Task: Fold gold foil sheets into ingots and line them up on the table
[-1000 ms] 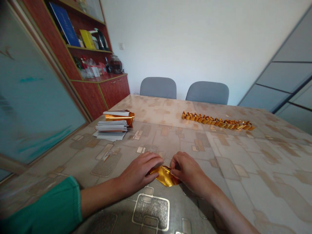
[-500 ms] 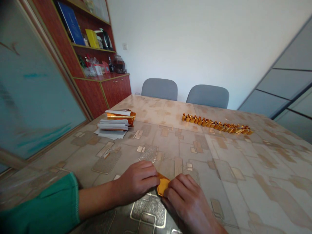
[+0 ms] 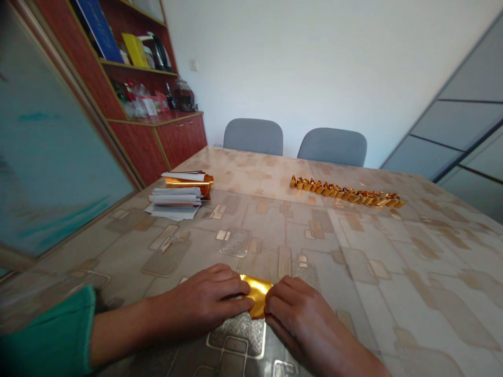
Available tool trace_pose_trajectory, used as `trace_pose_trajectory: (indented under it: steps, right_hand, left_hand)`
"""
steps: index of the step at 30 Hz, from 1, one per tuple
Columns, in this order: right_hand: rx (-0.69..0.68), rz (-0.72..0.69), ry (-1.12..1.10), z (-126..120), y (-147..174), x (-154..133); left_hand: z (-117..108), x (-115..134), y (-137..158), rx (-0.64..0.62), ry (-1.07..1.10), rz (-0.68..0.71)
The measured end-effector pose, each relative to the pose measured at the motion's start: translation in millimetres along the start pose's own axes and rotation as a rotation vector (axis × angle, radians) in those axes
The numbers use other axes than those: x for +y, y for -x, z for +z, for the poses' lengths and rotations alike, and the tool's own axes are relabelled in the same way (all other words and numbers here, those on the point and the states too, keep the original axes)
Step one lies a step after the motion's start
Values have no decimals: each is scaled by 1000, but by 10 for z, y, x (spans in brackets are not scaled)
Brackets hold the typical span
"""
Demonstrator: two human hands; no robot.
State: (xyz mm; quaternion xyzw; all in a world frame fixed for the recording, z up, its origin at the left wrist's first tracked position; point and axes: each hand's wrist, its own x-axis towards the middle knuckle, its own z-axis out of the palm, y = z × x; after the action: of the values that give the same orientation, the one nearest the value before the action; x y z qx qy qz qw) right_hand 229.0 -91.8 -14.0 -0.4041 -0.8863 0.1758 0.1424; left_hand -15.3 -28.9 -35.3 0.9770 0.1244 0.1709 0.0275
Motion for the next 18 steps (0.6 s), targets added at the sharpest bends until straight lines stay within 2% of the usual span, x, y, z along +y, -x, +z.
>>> trace_pose_trajectory:
  steps: [7,12,18]
  right_hand:
    - [67,-32,47,33,50,-6]
    - [43,88,-82,-75,64,39]
    - [132,248,-233,16,21,177]
  left_hand:
    - [87,20,15,21,80,1]
    - [107,35,22,31,153,-26]
    - [61,34,10,4,288,-120]
